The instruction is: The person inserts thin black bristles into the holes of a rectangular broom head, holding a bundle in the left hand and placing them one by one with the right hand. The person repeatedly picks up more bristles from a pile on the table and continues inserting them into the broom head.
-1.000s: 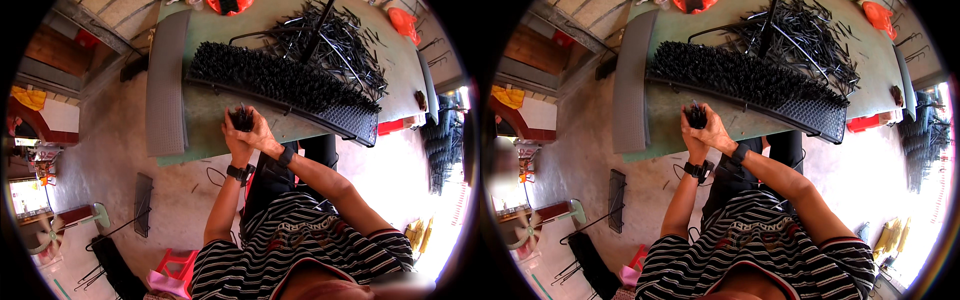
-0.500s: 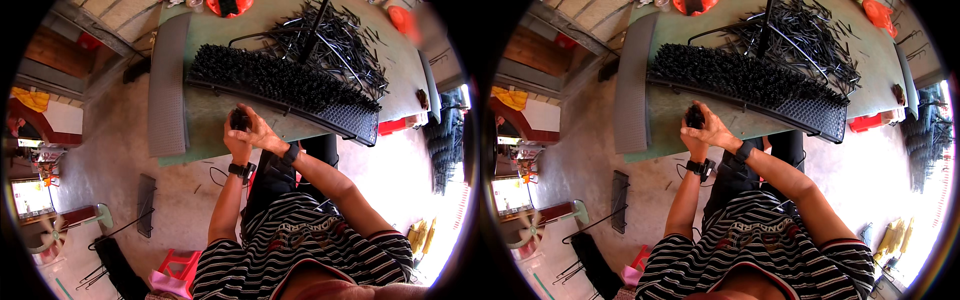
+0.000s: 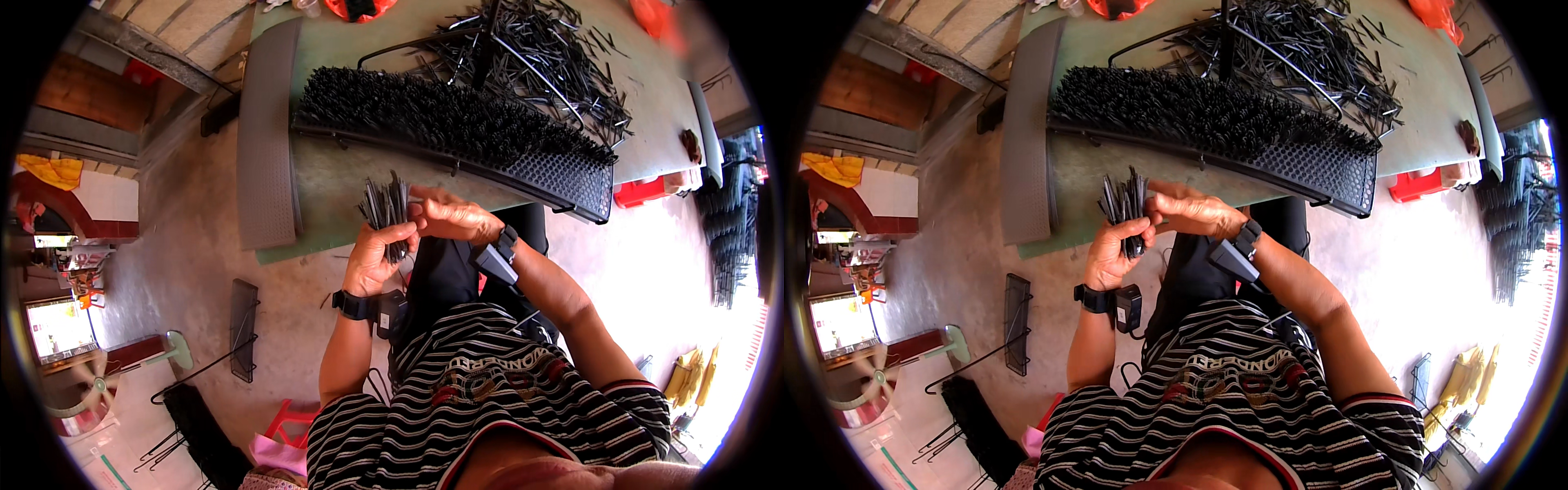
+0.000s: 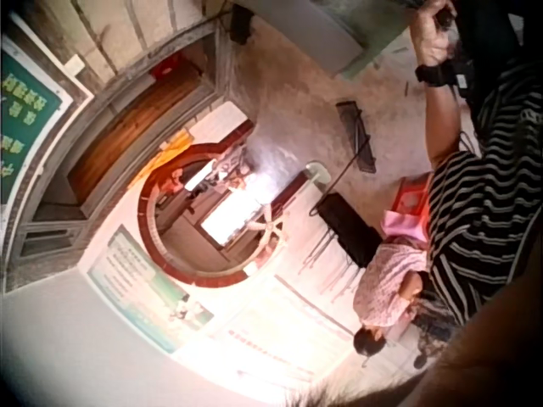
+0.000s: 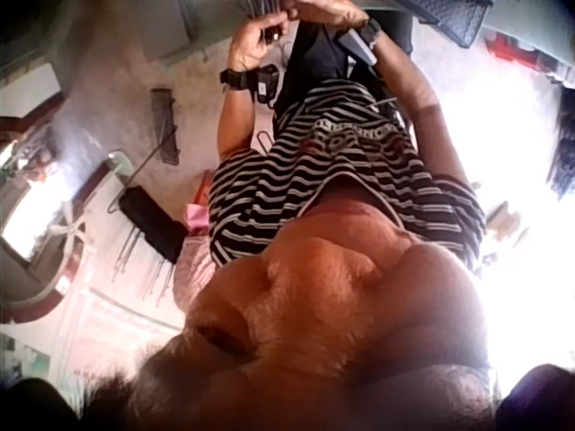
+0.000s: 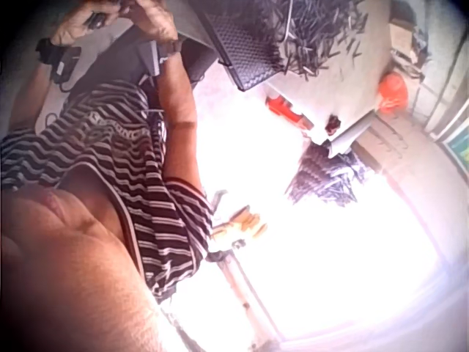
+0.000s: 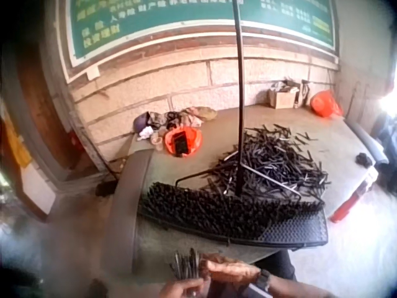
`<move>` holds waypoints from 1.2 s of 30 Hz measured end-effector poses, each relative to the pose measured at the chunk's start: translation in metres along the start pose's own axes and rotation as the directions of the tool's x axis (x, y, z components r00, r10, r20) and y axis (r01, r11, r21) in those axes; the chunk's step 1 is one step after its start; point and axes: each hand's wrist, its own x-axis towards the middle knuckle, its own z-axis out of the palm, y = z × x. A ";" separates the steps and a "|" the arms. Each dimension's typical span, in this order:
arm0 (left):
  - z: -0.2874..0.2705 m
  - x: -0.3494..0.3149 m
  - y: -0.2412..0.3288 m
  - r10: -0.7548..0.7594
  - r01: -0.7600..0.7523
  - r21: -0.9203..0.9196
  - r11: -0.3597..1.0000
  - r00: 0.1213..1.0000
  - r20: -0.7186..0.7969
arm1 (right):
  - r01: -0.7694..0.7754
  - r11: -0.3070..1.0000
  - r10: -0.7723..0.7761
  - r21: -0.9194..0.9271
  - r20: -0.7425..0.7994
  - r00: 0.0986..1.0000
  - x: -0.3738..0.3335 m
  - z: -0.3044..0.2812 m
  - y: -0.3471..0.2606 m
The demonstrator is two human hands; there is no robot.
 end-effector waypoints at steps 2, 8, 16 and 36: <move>0.003 -0.002 -0.003 -0.054 0.053 0.045 0.998 0.998 0.011 | 0.014 1.000 -0.014 -0.014 -0.026 1.000 0.002 -0.002 -0.002; 0.022 0.001 -0.024 -0.091 0.092 -0.025 0.995 0.995 0.032 | -0.125 0.928 0.034 -0.351 -0.254 0.967 -0.016 0.018 -0.027; 0.041 0.006 -0.035 -0.002 0.000 0.261 0.965 1.000 0.007 | 0.021 0.705 -0.426 -0.709 -0.399 0.812 -0.037 0.016 -0.039; -0.016 0.000 -0.045 0.143 -0.101 0.392 0.915 0.986 -0.080 | -0.201 0.333 -0.109 -0.921 -0.249 0.962 0.027 0.016 -0.031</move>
